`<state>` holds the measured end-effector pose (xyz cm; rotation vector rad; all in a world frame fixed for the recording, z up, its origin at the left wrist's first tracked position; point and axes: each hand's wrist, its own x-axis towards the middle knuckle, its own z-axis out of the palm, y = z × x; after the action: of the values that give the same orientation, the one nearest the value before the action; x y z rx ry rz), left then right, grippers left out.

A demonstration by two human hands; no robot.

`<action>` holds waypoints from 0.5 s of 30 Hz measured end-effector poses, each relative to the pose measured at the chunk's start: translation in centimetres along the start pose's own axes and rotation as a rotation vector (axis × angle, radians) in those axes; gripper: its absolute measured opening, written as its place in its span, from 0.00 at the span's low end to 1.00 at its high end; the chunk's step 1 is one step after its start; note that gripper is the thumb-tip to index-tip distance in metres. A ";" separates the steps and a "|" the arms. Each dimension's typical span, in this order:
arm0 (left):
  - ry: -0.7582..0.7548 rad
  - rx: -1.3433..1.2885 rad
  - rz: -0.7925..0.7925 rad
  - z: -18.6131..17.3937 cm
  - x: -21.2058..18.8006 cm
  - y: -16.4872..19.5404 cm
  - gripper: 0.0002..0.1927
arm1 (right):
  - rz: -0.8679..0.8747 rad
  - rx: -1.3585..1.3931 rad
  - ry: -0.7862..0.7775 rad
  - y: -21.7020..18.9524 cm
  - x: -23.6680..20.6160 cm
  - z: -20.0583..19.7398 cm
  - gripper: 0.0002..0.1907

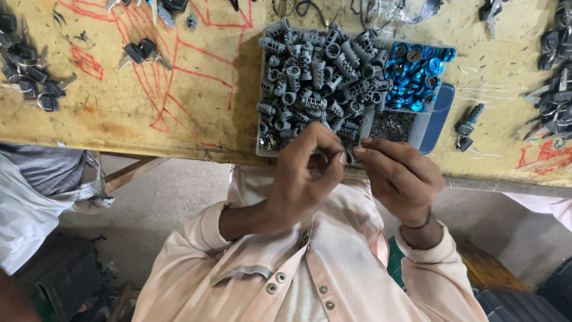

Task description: The person sits at a workbench and assembles small lock components by hand. They pick small metal pins and springs from a compartment tray, insert them into gray lock bodies, press blue caps onto the assemblies, and place finished units aside, repeating the cycle.

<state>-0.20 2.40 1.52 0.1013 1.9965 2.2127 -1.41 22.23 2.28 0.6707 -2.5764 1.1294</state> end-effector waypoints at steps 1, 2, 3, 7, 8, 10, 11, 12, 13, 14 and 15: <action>-0.010 0.119 0.098 -0.2 0.0 0.0 0.09 | -0.015 -0.035 -0.034 0.0 0.1 -0.4 0.15; -0.024 0.198 0.198 -0.3 0.1 -0.1 0.12 | -0.030 -0.073 -0.064 -0.2 0.3 -0.6 0.16; -0.042 0.274 0.300 -0.4 0.1 -0.3 0.16 | -0.033 -0.100 -0.068 -0.6 0.6 -0.8 0.16; -0.064 -0.384 -0.099 0.2 0.7 -1.5 0.13 | 0.121 0.085 -0.211 -2.1 3.4 -1.7 0.17; -0.038 -0.199 0.006 -0.2 0.8 -1.7 0.12 | 0.194 0.209 -0.270 -2.1 4.4 -2.0 0.17; -0.043 -0.016 0.132 -0.8 0.7 -2.0 0.09 | 0.297 0.172 -0.360 -1.0 6.6 -3.4 0.16; -0.080 -0.015 0.163 -1.2 0.7 -2.1 0.07 | 0.312 -0.066 -0.285 -0.2 7.3 -3.4 0.10; -0.116 -0.011 0.200 -1.5 0.8 -2.3 0.06 | 0.318 -0.303 -0.202 0.9 7.9 -3.3 0.04; -0.150 -0.009 0.197 -1.6 0.9 -2.4 0.06 | 0.211 -0.414 -0.163 2.4 8.4 -3.0 0.05; -0.182 -0.011 0.190 -1.7 0.8 -2.3 0.06 | 0.105 -0.524 -0.129 3.6 8.5 -2.8 0.06; -0.211 -0.010 0.191 -1.7 0.9 -2.4 0.07 | 0.148 -0.416 -0.116 4.4 7.9 -2.8 0.06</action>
<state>-1.19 1.08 -1.09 0.5225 1.9311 2.2136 -10.36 24.42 4.57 0.4641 -2.8703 0.5686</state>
